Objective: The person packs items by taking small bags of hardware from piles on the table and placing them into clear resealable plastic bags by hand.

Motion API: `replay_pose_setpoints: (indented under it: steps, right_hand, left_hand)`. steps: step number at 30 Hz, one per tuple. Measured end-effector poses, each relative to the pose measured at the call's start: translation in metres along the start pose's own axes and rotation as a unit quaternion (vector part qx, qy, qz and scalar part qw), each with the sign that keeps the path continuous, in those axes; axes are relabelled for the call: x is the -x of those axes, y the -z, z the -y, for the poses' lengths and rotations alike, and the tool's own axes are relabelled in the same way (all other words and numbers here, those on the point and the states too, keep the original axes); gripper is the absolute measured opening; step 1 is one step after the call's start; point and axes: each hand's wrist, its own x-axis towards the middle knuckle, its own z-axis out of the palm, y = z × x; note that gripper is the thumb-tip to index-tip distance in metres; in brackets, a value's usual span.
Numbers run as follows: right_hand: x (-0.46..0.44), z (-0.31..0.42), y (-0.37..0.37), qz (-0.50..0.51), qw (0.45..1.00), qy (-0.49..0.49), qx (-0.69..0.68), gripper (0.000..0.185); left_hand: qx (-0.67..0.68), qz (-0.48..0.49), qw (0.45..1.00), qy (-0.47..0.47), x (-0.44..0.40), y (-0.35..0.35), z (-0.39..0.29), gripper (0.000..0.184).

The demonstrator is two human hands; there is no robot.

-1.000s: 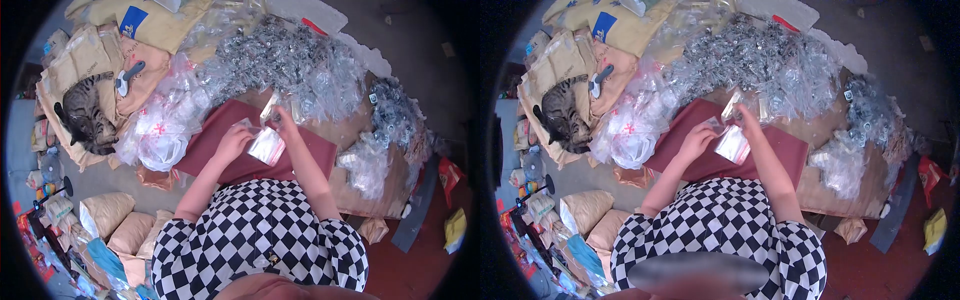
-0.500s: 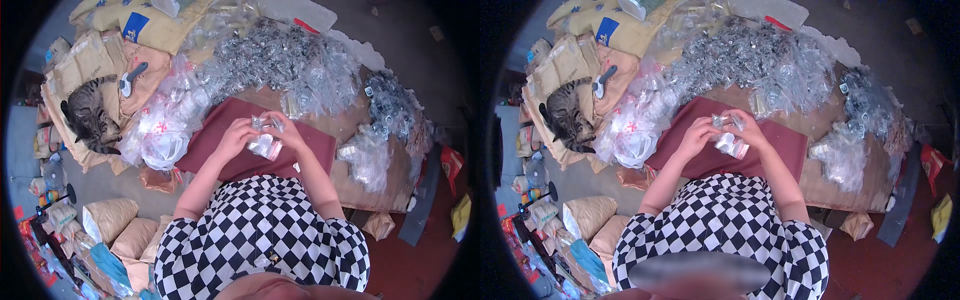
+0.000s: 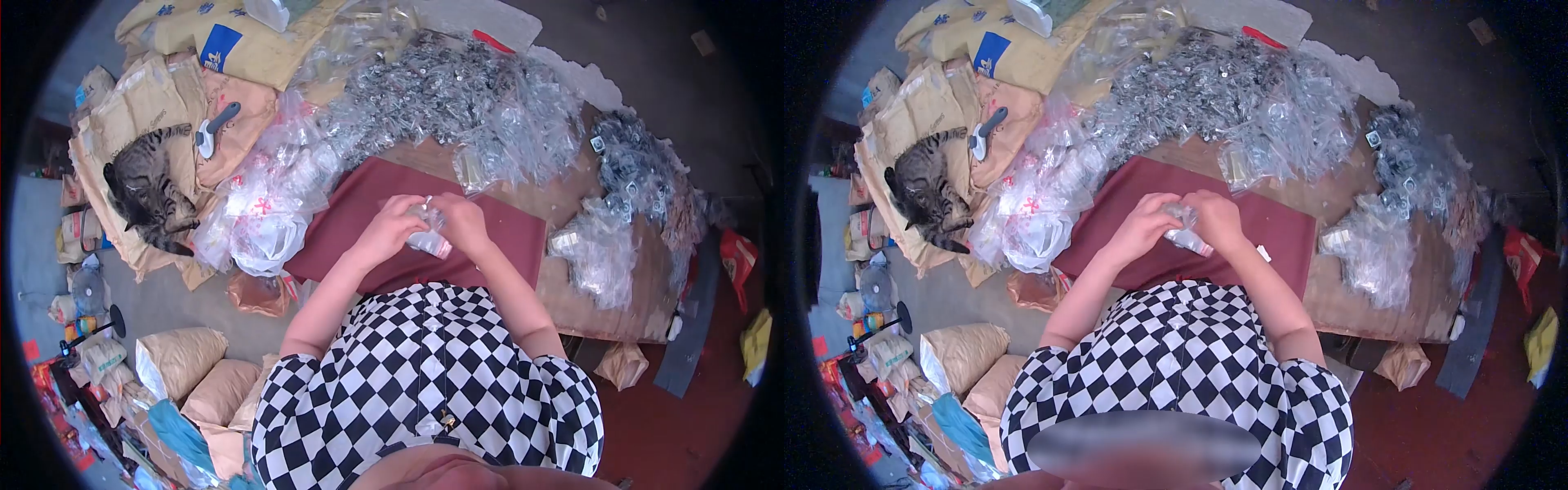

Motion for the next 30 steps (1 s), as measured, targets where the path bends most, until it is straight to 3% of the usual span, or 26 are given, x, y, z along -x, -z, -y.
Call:
replay_pose_setpoints:
  steps: [2,4,5,6,7,8,9,10,12,13,14,15,16,18,20,22,25,26,28,29,30]
  right_hand:
    - [0.000,0.005,0.005,0.010,0.998,0.025,0.062,0.029]
    - [-0.003,-0.001,0.012,0.023,1.000,0.004,-0.012,0.024]
    - [-0.007,-0.015,0.010,-0.010,0.986,0.020,-0.163,0.033]
    - [-0.010,-0.010,0.019,-0.009,0.986,0.020,-0.163,0.033]
    - [-0.013,0.002,0.036,-0.014,0.916,-0.100,-0.389,0.039]
    - [-0.015,0.011,0.048,-0.021,0.780,-0.213,-0.588,0.045]
    - [-0.017,0.015,0.053,0.003,0.731,-0.198,-0.653,0.048]
    - [-0.018,0.016,0.045,-0.003,0.731,-0.199,-0.653,0.048]
    - [-0.021,0.019,0.022,-0.028,0.775,-0.087,-0.625,0.039]
    - [-0.020,0.020,0.019,-0.014,0.836,-0.033,-0.547,0.031]
    - [-0.014,0.018,0.022,-0.014,0.836,-0.033,-0.547,0.031]
    - [-0.006,0.014,0.029,-0.025,0.930,0.008,-0.366,0.029]
    - [-0.001,0.010,0.034,-0.035,0.983,0.051,-0.171,0.027]
    - [0.004,0.003,0.034,-0.048,0.979,0.021,-0.199,0.025]
    - [0.004,-0.003,0.038,0.026,0.888,-0.133,-0.440,0.024]
    - [0.002,-0.003,0.034,-0.025,0.890,-0.129,-0.436,0.024]
    - [-0.013,0.018,0.033,-0.292,0.806,-0.174,-0.485,0.019]
    - [-0.015,0.025,0.031,-0.295,0.805,-0.177,-0.483,0.019]
    - [-0.016,0.035,0.028,-0.313,0.920,0.029,-0.232,0.019]
    - [-0.014,0.037,0.033,-0.315,0.920,0.028,-0.233,0.019]
    - [-0.010,0.038,0.041,-0.226,0.946,0.069,-0.222,0.023]
  left_hand:
    - [-0.002,0.006,1.000,-0.007,-0.001,-0.003,-0.002,0.019]
    - [-0.005,0.011,1.000,-0.011,-0.001,0.001,-0.004,0.019]
    - [-0.009,0.006,1.000,-0.009,-0.001,0.006,-0.004,0.018]
    - [-0.012,0.001,1.000,-0.005,0.000,0.010,-0.005,0.018]
    - [-0.010,0.002,1.000,-0.003,0.001,0.010,-0.005,0.018]
    - [-0.006,0.003,1.000,0.002,0.001,0.011,-0.005,0.018]
    - [-0.001,0.005,1.000,0.004,-0.001,0.011,-0.006,0.018]
    - [0.000,0.009,1.000,-0.001,-0.003,0.009,-0.007,0.018]
    - [0.018,0.014,0.999,0.028,-0.007,0.006,-0.009,0.020]
    - [0.019,0.014,0.999,0.025,-0.009,0.008,-0.009,0.020]
    - [0.020,-0.006,1.000,0.011,-0.008,0.012,-0.008,0.022]
    - [0.021,-0.027,0.999,-0.001,-0.007,0.016,-0.007,0.023]
    - [0.019,-0.030,0.999,0.002,-0.007,0.019,-0.007,0.023]
    - [0.103,-0.022,0.994,0.024,-0.004,0.023,-0.010,0.023]
    - [0.089,-0.005,0.996,0.023,-0.004,0.025,-0.011,0.022]
    - [0.076,0.016,0.997,0.019,-0.007,0.024,-0.012,0.022]
    - [0.062,0.056,0.996,0.003,-0.012,0.020,-0.015,0.022]
    - [0.047,0.070,0.996,-0.016,-0.014,0.017,-0.017,0.022]
    - [0.031,0.086,0.995,-0.034,-0.014,0.015,-0.016,0.022]
    - [0.085,0.096,0.992,0.012,-0.012,0.015,-0.011,0.021]
    - [0.139,0.103,0.983,0.057,-0.011,0.016,-0.008,0.021]
